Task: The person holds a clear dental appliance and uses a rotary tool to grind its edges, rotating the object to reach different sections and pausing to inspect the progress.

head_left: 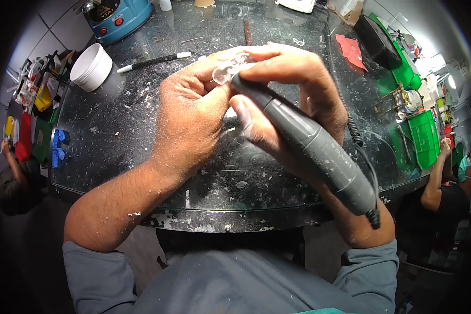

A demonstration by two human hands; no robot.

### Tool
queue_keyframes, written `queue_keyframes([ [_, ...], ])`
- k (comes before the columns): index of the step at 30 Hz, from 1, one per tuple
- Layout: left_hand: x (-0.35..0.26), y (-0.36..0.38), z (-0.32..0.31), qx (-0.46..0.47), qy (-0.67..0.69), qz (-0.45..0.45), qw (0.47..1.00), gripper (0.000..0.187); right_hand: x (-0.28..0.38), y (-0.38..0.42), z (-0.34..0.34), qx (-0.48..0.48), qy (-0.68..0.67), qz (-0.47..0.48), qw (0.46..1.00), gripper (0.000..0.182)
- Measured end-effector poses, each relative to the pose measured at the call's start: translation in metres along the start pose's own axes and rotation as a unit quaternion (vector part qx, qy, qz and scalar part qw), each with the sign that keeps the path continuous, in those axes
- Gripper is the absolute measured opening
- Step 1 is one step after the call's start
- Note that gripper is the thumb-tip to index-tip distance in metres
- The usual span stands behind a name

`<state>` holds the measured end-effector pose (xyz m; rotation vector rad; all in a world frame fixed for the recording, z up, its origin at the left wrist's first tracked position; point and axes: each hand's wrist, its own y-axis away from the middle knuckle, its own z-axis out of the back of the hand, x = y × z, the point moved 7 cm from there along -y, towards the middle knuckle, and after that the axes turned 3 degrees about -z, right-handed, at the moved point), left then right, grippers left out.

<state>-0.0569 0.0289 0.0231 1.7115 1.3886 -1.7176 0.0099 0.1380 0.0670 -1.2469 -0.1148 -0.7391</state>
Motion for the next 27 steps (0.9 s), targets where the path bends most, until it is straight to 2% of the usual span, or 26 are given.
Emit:
queue_keyframes([
  [2,-0.0008,-0.0003,0.0007,-0.003,0.0,-0.001,1.0,0.028,0.0037,-0.0005,-0.0022,0.019,0.016,0.028,0.999,0.034],
  [6,-0.0025,-0.0002,-0.0003,-0.007,0.008,0.008,1.0,0.027,-0.0011,0.0011,0.0004,-0.024,0.001,0.002,1.0,0.036],
  [8,-0.0041,-0.001,0.0011,-0.009,-0.002,-0.006,1.0,0.025,0.0032,-0.0006,-0.0023,0.017,0.04,0.021,0.999,0.037],
  [9,-0.0058,-0.0014,0.0017,-0.01,-0.011,-0.02,1.0,0.024,0.0018,0.0001,-0.0012,-0.006,0.03,0.011,0.999,0.037],
  [14,-0.007,-0.0026,0.0022,-0.015,-0.021,-0.015,1.0,0.025,0.0031,0.0002,-0.0027,0.008,0.037,0.003,0.999,0.036],
  [17,-0.0073,-0.0027,0.0035,-0.02,-0.043,-0.018,0.999,0.025,0.0011,0.0001,-0.0032,-0.016,0.01,-0.022,1.0,0.034],
  [21,-0.0089,-0.0034,0.0032,-0.008,-0.024,0.002,1.0,0.025,-0.0007,0.0003,-0.0041,-0.005,-0.006,-0.009,1.0,0.034],
  [24,-0.0086,-0.0031,0.0046,-0.009,-0.056,-0.017,0.998,0.027,0.0008,-0.0008,-0.0061,0.003,-0.005,-0.005,1.0,0.035],
  [27,-0.0086,-0.0042,0.0052,-0.018,-0.053,-0.006,0.998,0.026,0.0013,0.0011,-0.0079,-0.004,0.03,0.013,0.999,0.034],
])
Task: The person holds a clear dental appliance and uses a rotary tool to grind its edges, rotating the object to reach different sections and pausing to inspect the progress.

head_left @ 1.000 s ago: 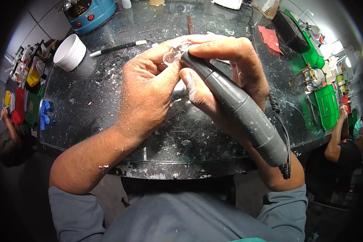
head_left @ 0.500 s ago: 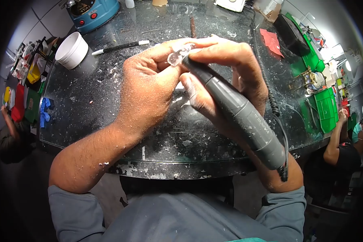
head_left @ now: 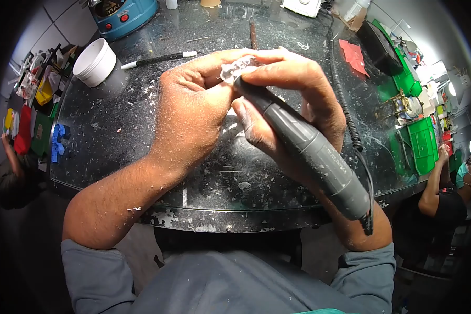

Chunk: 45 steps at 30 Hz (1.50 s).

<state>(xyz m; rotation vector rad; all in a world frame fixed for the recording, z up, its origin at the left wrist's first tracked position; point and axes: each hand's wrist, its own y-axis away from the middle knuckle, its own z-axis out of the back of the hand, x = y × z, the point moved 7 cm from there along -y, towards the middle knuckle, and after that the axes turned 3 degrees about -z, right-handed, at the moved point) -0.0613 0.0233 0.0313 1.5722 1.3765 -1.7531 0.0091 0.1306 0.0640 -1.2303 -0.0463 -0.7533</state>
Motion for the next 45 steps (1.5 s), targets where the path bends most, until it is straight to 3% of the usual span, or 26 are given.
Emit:
queue_keyframes([
  [2,0.0,0.0,0.0,0.002,0.005,0.004,1.0,0.026,-0.008,0.001,0.0,-0.009,-0.067,-0.053,0.996,0.033],
  [6,-0.001,0.0,0.001,-0.006,-0.001,-0.007,1.0,0.025,0.005,-0.004,0.0,0.033,0.024,-0.004,0.999,0.037],
  [9,0.0,0.001,0.0,-0.003,0.012,0.001,1.0,0.025,-0.005,0.001,-0.001,-0.009,-0.042,-0.012,0.999,0.038],
  [12,-0.002,0.0,0.0,0.0,0.01,-0.01,1.0,0.024,0.004,-0.004,-0.001,0.025,0.0,0.006,1.0,0.037],
  [29,-0.001,0.0,0.001,-0.006,0.011,-0.014,1.0,0.024,0.007,-0.003,0.0,0.012,0.012,0.021,1.0,0.034],
  [30,-0.001,0.0,0.001,-0.007,0.012,-0.015,1.0,0.024,-0.002,0.001,-0.001,-0.019,-0.049,-0.008,0.999,0.036],
  [33,0.0,0.001,0.002,-0.021,-0.018,-0.017,0.999,0.024,-0.003,0.001,0.0,-0.016,-0.048,-0.009,0.999,0.037],
  [37,-0.002,-0.001,0.003,-0.016,-0.032,-0.041,0.999,0.025,0.011,-0.003,-0.002,0.054,0.052,0.009,0.997,0.038],
  [42,-0.002,0.0,0.006,-0.025,-0.044,-0.048,0.998,0.025,0.001,0.001,-0.001,-0.035,-0.049,-0.02,0.998,0.038],
  [45,-0.006,-0.001,0.004,-0.019,-0.069,-0.059,0.996,0.025,0.005,0.0,-0.003,0.023,0.013,0.012,1.0,0.039],
])
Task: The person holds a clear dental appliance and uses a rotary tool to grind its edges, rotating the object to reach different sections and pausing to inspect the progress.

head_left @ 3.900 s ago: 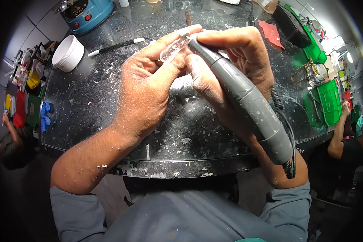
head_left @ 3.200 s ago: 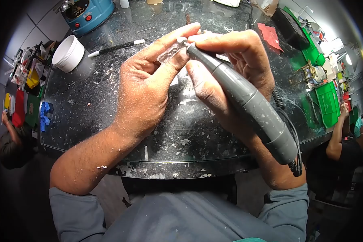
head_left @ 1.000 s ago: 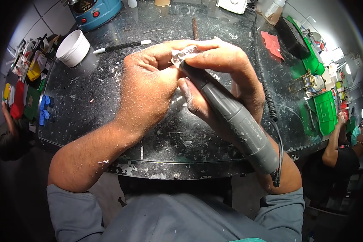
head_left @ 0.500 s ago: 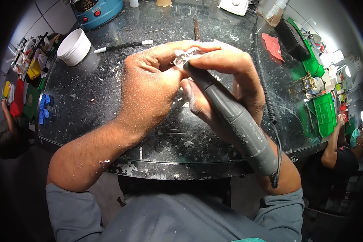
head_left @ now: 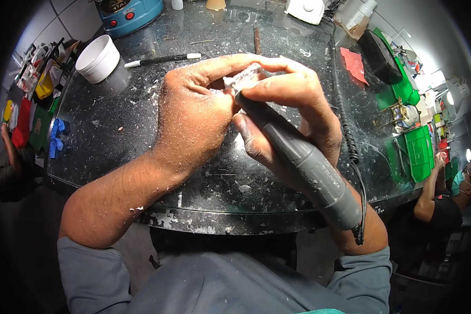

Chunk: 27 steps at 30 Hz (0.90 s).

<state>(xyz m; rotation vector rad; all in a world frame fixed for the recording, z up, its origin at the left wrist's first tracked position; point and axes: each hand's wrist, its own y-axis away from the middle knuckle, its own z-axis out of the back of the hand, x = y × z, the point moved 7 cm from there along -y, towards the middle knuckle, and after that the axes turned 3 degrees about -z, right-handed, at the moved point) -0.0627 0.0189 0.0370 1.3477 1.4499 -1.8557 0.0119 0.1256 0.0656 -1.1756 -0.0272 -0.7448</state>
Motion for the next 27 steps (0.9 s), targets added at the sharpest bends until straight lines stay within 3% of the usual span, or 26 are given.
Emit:
queue_keyframes([
  [10,0.0,-0.001,0.003,-0.016,-0.001,0.002,1.0,0.022,-0.001,0.0,0.0,-0.016,-0.022,-0.015,1.0,0.037],
  [19,-0.01,-0.005,0.008,0.002,-0.163,-0.116,0.98,0.037,-0.001,0.002,0.002,-0.027,-0.028,0.011,0.999,0.039],
  [27,-0.025,-0.006,0.008,0.037,-0.259,-0.197,0.945,0.032,0.007,0.0,0.002,-0.015,0.023,0.024,0.999,0.04],
])
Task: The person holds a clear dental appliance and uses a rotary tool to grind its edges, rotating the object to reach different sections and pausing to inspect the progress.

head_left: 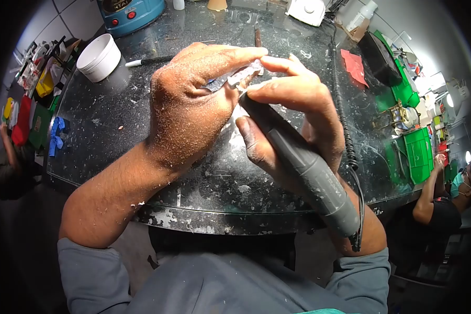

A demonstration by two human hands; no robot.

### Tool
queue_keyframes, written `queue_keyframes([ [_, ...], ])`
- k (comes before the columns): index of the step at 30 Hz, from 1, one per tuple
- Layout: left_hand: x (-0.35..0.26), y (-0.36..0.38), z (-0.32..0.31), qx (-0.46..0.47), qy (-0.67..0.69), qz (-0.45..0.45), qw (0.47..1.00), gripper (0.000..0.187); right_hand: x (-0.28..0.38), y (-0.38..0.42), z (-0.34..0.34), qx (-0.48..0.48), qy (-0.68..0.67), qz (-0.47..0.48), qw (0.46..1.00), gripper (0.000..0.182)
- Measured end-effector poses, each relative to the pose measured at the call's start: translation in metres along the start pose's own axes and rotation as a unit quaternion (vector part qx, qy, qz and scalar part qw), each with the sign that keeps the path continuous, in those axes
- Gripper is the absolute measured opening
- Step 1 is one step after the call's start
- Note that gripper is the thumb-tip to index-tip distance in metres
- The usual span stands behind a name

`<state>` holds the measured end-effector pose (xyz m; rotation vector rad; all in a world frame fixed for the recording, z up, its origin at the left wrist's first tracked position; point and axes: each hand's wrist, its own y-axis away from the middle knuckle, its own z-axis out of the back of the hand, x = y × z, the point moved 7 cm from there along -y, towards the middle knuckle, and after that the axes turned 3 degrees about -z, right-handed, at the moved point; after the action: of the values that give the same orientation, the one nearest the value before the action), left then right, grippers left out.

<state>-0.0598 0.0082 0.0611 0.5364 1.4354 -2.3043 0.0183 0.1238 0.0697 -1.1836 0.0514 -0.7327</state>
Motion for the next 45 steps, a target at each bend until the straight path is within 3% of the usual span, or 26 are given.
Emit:
queue_keyframes([
  [8,-0.008,-0.004,0.005,-0.004,-0.067,-0.067,0.995,0.033,0.004,0.0,-0.001,0.007,0.027,0.013,1.0,0.042],
  [15,-0.008,-0.005,0.005,-0.002,-0.084,-0.058,0.995,0.033,0.005,0.0,-0.002,0.034,0.055,0.003,0.998,0.043],
  [21,-0.011,-0.005,0.008,-0.013,-0.078,-0.083,0.993,0.033,0.006,-0.001,0.001,-0.008,0.04,0.009,0.999,0.041],
  [30,-0.009,-0.006,0.007,-0.012,-0.077,-0.064,0.995,0.034,0.006,0.0,0.0,0.024,0.059,0.006,0.998,0.042],
  [35,-0.013,-0.006,0.009,-0.003,-0.093,-0.096,0.991,0.031,0.004,0.0,0.001,-0.004,0.029,0.005,1.0,0.041],
  [43,-0.01,-0.005,0.006,-0.001,-0.079,-0.044,0.996,0.03,0.006,-0.001,0.001,0.014,0.039,0.012,0.999,0.042],
  [45,-0.009,-0.002,0.006,-0.002,-0.069,-0.026,0.997,0.029,0.005,-0.001,0.004,-0.019,0.026,-0.001,0.999,0.042],
])
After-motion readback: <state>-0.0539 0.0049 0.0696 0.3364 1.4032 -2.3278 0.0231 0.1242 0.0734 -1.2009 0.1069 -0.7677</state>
